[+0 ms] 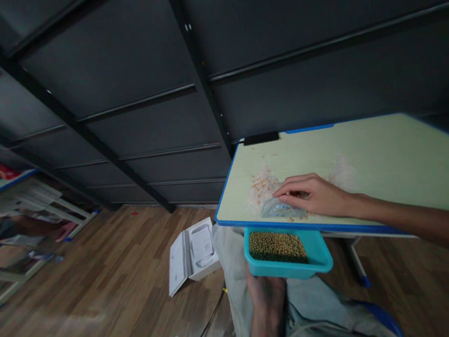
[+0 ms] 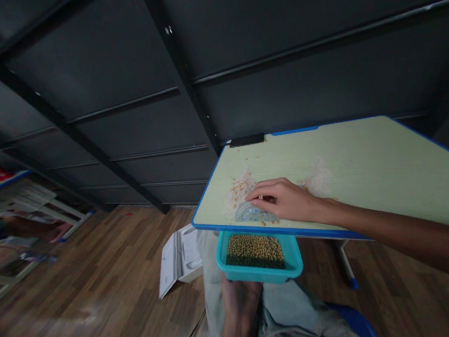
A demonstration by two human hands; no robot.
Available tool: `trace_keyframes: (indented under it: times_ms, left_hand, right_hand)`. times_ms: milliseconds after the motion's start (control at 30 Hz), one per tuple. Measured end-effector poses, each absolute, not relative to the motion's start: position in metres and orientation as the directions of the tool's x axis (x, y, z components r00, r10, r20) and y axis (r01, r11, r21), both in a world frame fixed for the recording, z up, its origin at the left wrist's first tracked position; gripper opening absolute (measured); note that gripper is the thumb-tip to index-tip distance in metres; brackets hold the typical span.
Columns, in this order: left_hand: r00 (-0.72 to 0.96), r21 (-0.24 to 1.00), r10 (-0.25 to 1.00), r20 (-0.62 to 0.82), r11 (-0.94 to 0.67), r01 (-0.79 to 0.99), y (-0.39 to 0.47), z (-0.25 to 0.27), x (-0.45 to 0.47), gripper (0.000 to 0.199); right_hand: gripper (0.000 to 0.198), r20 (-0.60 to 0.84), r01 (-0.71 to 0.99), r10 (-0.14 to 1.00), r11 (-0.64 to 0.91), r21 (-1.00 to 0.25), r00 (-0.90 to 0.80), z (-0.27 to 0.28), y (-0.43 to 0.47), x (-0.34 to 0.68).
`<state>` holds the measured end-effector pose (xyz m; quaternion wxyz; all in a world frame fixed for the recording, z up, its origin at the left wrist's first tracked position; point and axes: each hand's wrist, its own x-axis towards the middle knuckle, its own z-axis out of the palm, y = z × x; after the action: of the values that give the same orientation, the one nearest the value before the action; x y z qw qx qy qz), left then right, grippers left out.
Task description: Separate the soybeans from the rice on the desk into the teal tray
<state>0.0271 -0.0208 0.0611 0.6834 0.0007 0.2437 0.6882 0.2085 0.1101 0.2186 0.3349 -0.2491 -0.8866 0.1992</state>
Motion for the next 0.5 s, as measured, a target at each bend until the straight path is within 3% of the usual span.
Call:
trace_keyframes:
  times_ms: [500]
  left_hand:
    - [-0.045,0.333,0.951,-0.305,0.062,-0.941,-0.0207,0.0559,0.0265,0.046]
  right_hand:
    - [0.018,0.456,0.252,0.58,0.762,-0.596,-0.675,0.2187,0.1069,0.2068]
